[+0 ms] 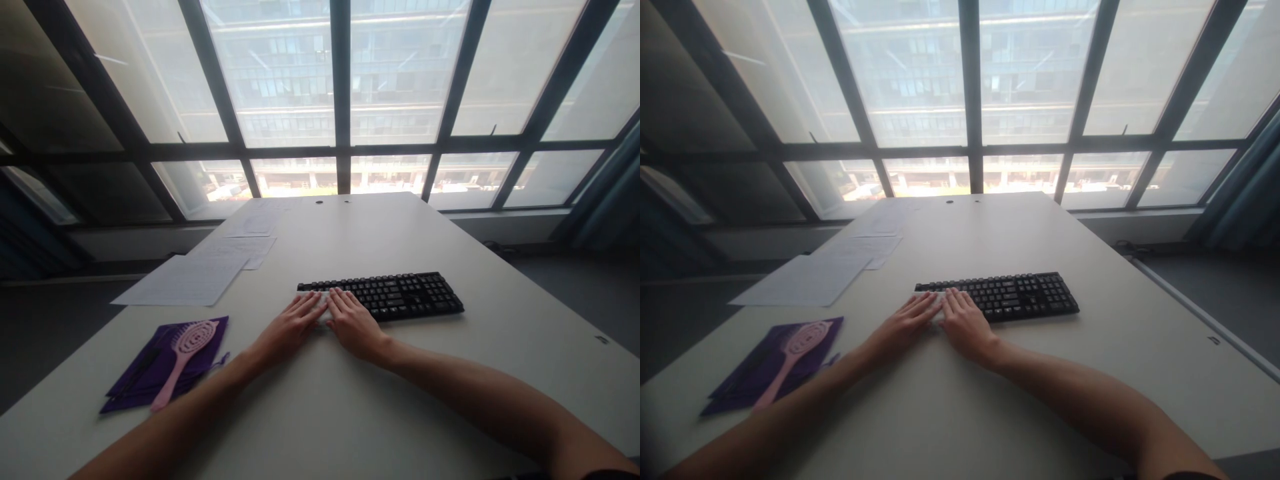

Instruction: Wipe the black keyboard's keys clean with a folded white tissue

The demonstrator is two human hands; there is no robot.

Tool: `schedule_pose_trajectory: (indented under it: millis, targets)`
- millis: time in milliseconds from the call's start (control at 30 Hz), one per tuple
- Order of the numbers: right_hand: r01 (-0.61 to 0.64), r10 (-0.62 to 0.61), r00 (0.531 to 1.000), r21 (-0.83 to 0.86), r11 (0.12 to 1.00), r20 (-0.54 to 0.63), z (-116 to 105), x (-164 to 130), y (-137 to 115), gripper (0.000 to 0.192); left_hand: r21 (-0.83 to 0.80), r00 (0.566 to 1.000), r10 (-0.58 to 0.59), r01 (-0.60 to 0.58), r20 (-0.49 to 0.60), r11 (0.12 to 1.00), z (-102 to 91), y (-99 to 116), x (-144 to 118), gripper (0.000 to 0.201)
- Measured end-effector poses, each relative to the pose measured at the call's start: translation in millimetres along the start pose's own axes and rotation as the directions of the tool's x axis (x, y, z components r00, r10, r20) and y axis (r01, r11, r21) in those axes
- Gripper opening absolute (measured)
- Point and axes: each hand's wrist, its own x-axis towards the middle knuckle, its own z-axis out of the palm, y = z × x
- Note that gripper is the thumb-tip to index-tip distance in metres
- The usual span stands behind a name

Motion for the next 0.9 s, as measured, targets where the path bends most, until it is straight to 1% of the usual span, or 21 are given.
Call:
schedule_pose_trajectory:
  millis: [167,233,333,433,467,533,633,900]
  targets:
    - [0.011,-0.011,1.000,0.011,1.000,-0.006,-3,1,-2,0.053,-0.047,1.000,0.015,-0.016,-0.019,0.999,-10.4,7,2,0.051]
    - [0.018,-0.018,1.000,0.014,1.000,-0.006,-4,1,-2,0.050,-0.051,1.000,0.022,-0.023,-0.020,0.998,-11.6,9,2,0.051]
    - [0.026,-0.026,1.000,0.012,1.000,-0.010,-5,0,-2,0.049,-0.029,0.999,-0.002,0.000,-0.042,1.000,-7.0,9,2,0.055]
    - [0.054,-0.054,0.998,0.003,0.999,-0.020,-4,-1,-3,0.054,0.034,0.998,-0.038,0.040,-0.040,0.999,0.9,8,1,0.065]
    - [0.070,-0.070,0.997,0.004,0.998,-0.023,-3,-1,-3,0.057,0.053,0.999,-0.045,0.047,-0.031,0.997,3.0,7,1,0.065]
    - [0.105,-0.105,0.994,0.013,0.994,-0.021,-2,-1,-3,0.058,0.075,0.998,-0.056,0.057,-0.016,0.996,5.6,6,0,0.060]
    - [0.134,-0.134,0.991,0.026,0.991,-0.001,-2,0,-3,0.055,0.081,0.998,-0.058,0.058,-0.007,0.995,6.3,5,0,0.056]
    - [0.119,-0.119,0.993,0.073,0.990,-0.011,-10,2,-4,0.050,0.029,1.000,-0.013,0.014,-0.017,0.999,2.4,6,2,0.053]
